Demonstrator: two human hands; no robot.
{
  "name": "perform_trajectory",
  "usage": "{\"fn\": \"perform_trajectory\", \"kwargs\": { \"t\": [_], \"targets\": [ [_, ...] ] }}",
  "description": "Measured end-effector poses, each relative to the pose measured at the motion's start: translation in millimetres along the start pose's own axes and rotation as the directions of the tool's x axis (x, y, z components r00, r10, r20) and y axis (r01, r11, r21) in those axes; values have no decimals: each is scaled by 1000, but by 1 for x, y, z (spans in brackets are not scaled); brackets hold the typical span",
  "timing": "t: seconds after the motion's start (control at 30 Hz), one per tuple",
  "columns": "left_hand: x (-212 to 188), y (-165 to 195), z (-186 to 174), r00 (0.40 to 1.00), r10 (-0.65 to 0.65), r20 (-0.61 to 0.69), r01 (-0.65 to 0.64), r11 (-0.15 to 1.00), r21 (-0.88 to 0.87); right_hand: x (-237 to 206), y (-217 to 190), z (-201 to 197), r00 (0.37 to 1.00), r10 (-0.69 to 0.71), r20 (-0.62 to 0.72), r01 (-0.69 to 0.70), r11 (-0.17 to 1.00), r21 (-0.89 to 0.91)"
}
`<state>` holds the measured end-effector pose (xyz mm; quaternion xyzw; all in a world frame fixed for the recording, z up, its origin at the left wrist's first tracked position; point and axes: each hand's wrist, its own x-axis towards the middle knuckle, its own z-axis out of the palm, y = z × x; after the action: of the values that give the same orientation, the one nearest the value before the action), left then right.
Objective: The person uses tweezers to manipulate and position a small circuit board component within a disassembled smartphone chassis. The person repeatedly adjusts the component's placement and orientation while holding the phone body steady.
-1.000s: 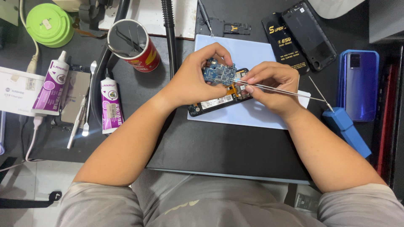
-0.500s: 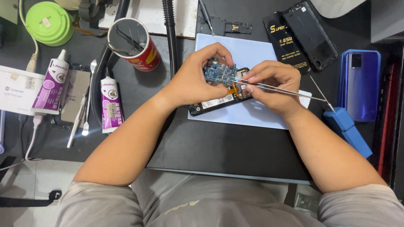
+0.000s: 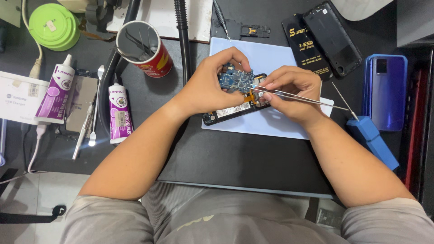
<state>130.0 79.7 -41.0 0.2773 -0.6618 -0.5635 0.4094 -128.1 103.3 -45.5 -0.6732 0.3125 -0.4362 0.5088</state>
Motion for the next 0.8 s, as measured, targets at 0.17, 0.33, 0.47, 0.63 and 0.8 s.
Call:
{"fn": "perform_trajectory", "kwargs": {
  "t": [0.17,0.33,0.47,0.63,0.8],
  "targets": [
    [0,1,0,999,-34,-12,33,999,-6,1,0,0,1000,-7,-10,7,1000,-12],
    [1,0,1,999,-12,-30,14,999,47,0,1,0,1000,-3,-27,2,999,-34],
    [1,-1,1,999,4,-50,1,996,88,0,2,-1,999,-9,-32,8,999,-45],
    [1,-2,1,994,66,-91,-52,988,144,1,3,0,998,11,-67,-11,1000,-8],
    [1,-2,1,988,129,-86,-122,990,75,2,5,-2,998,-6,-65,7,1000,17]
  ]
}}
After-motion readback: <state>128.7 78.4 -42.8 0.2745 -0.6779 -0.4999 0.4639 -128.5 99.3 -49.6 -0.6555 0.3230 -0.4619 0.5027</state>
